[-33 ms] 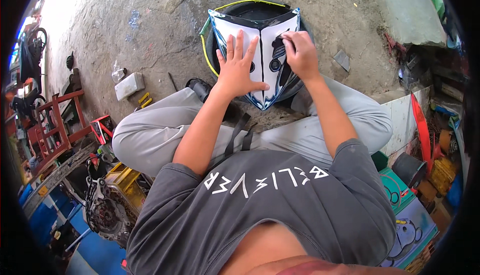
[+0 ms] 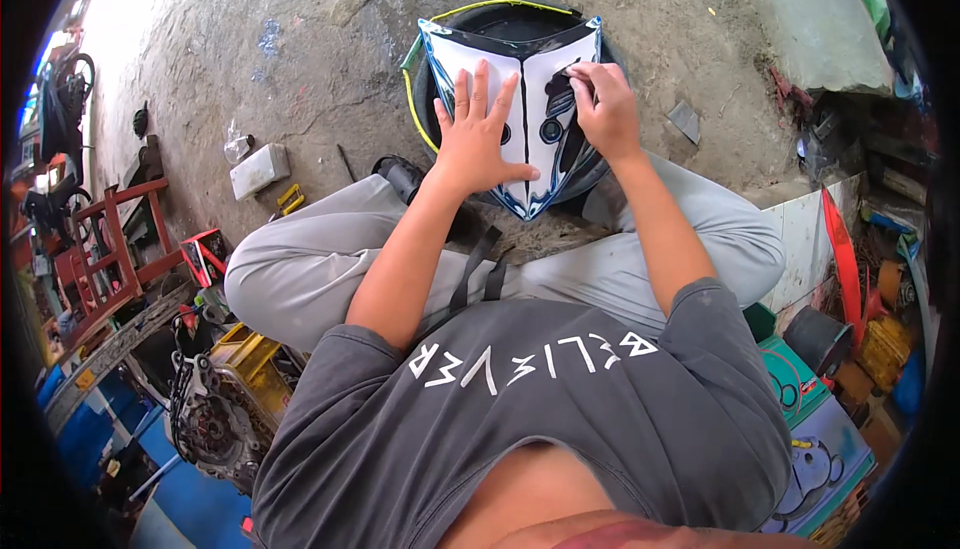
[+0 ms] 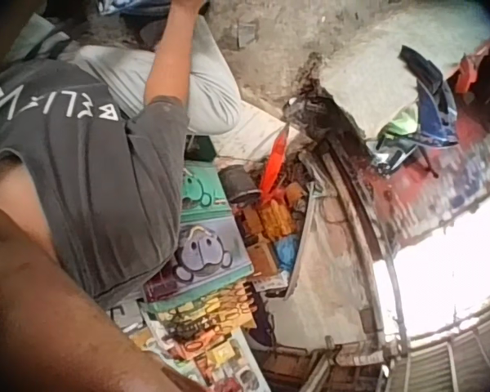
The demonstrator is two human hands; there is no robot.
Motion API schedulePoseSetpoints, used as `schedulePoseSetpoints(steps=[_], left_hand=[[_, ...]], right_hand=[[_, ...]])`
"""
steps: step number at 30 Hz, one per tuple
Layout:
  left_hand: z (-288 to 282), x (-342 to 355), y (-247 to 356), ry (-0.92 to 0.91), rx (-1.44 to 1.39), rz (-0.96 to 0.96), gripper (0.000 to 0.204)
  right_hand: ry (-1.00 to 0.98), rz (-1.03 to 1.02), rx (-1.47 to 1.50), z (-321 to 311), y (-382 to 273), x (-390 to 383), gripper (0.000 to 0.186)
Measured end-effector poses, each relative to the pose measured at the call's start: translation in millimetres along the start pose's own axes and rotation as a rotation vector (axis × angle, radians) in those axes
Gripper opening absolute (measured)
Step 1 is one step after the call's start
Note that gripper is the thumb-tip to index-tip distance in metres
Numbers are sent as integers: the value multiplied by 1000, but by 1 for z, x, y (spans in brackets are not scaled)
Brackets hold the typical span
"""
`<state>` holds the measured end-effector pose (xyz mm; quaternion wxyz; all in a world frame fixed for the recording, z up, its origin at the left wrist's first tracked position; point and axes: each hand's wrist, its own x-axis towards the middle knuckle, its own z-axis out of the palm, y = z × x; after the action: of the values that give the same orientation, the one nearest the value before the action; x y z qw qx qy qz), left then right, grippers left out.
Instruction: The person sands the surface of a motorcycle fairing component by hand using a piece of sandpaper and water from a bucket, dipping the component and sandpaper into the water and then scrubbing the surface.
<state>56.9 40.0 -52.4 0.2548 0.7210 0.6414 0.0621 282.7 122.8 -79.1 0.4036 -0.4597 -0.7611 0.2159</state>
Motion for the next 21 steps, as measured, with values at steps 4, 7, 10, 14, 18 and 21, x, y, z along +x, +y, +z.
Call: schedulePoseSetpoints(steps=[4,7,10,14,18,21], left_hand=[[-2,0,1,-10,-13,-3,151],[-3,0,1,-10,-21,-7,150],[-2,0,1,1,-23,0,150],[0,0,-1,4,-23,4,150],[0,0,-1,-6,-25,-1,151],[-1,0,0,7,-25,2,151]], right_hand=[[-70,-91,30,12,-18,-10,21],[-99,-114,78,10,-16,-6,21],[29,44,-15,1,8,5,24],[35,56,-36,5,0,-1,26],[-70,-85,3,10,-18,-4,27],[18,-32,21,6,2,3,29]])
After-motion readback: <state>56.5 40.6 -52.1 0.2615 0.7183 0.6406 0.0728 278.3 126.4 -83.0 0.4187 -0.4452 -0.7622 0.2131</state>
